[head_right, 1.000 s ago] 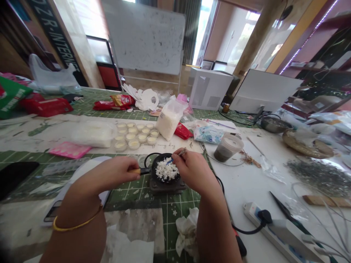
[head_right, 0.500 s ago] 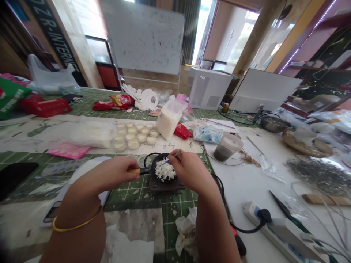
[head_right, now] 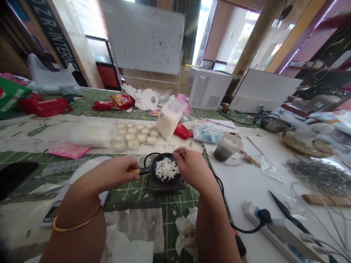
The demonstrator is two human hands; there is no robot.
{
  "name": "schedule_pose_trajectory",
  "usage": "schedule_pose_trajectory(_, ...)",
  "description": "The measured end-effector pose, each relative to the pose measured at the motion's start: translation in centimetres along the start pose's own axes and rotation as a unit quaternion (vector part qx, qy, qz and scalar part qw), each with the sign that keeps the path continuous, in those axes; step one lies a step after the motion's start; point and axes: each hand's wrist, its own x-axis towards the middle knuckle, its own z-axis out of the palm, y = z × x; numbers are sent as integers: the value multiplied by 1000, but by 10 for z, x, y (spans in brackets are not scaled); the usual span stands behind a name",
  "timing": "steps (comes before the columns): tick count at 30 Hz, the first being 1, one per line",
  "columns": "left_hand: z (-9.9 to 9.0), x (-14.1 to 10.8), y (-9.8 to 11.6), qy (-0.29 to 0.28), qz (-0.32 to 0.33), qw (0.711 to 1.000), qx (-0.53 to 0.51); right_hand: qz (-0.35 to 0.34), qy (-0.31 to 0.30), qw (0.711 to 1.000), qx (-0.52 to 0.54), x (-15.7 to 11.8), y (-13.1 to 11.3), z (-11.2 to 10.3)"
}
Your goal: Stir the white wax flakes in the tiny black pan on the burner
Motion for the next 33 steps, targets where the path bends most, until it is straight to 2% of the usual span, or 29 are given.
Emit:
schedule_pose_trajectory(2,0,0,0,0,-1,1000,0,-7,-17,1000,3,-1,-2,-1)
schedule_pose_trajectory(5,-1,-2,0,-1,-2,1000,-1,-15,-9,1000,25,-2,-4,-2)
schedule_pose_trajectory(9,-1,-2,1,-1,-2,1000,-5,-13,-40,999,13,-3,-8,0)
schedule_pose_trajectory(13,-1,-1,1,-3,-4,1000,-5,-24,-23,998,53,-4,-11,3)
schedule_pose_trajectory(17,-1,-1,1,-3,-6,1000,-13,-34,-56,997,42,-3,-11,5)
schedule_pose_trajectory(21,-1,-2,0,0,-4,1000,-9,-22,-13,999,44,-1,-9,5)
schedule_pose_trajectory(26,-1,-2,0,1,-8,1000,-19,-22,-44,998,23,-1,-7,3)
schedule_pose_trajectory(30,-1,-2,-1,-1,-11,1000,-14,7,28,999,22,0,0,1)
schedule_pose_trajectory(33,0,-1,-2,1,-11,1000,-10,7,-2,1000,4,1,2,1)
